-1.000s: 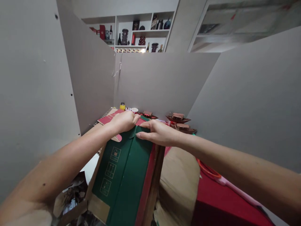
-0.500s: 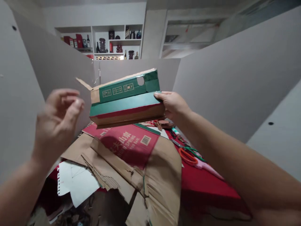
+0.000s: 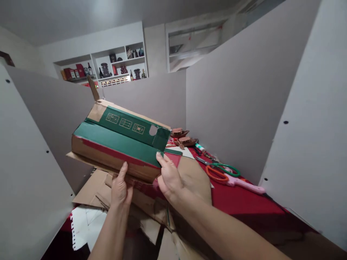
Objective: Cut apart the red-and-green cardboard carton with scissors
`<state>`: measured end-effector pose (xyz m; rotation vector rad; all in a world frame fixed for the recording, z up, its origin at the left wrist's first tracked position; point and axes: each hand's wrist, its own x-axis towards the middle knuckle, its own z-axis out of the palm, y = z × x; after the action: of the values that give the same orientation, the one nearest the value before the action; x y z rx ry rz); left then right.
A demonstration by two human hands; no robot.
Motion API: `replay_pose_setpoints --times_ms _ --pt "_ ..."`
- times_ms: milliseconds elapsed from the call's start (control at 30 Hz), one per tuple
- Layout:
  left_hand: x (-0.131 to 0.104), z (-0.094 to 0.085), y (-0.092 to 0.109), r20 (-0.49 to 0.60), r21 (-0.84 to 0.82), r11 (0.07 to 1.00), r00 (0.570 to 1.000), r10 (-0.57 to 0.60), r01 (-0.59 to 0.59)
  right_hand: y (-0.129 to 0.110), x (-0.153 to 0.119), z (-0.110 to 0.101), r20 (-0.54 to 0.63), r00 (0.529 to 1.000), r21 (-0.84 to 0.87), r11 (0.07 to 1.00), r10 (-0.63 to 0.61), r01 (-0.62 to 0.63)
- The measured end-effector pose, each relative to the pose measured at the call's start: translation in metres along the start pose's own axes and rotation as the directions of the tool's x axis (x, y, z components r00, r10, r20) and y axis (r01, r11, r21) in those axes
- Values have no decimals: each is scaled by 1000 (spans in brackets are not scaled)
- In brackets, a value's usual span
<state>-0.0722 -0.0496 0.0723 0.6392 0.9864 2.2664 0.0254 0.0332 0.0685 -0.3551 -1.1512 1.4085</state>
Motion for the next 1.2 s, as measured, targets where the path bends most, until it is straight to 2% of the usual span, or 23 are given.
replay_pose_setpoints --times_ms 100,200,333,467,533,667,733,800,867,900,933,1067,1200 --pt "1 6 -7 -186 -28 997 981 59 -65 9 -4 -4 -127 984 68 989 -121 130" --pt "6 5 -14 -241 2 999 970 42 -43 20 -5 -12 -143 973 12 982 -184 187" --pt "27 5 -15 -230 42 998 973 -30 40 31 -12 -22 -172 964 -82 978 -203 192" --pt "48 11 -16 -137 105 974 973 -186 201 28 -14 -29 -191 955 -139 970 -225 200" --pt "52 14 -15 -96 150 958 968 -232 244 24 -11 -33 -201 953 -126 971 -224 202" --pt "48 15 -15 -47 230 957 984 -169 176 21 -8 -36 -235 955 -36 984 -180 177" --pt "45 15 -16 -21 274 954 992 -122 123 20 -9 -34 -228 969 79 990 -98 119" --pt "41 14 -17 1 330 940 995 -96 90 17 -11 -32 -132 984 277 958 116 -75" --pt "39 12 -16 24 394 915 994 -105 87 14 -13 -32 27 945 410 858 327 -309" --pt "38 12 -15 37 425 900 992 -122 95 12 -13 -33 78 919 431 818 387 -381" --pt "36 12 -13 50 456 883 988 -148 109 11 -14 -34 85 909 431 808 408 -402" --pt "23 14 -3 87 546 826 971 -221 139 7 -14 -42 -55 942 423 862 331 -278" --pt "11 18 5 147 629 777 980 -135 13 6 -10 -46 -120 963 383 907 240 -178"
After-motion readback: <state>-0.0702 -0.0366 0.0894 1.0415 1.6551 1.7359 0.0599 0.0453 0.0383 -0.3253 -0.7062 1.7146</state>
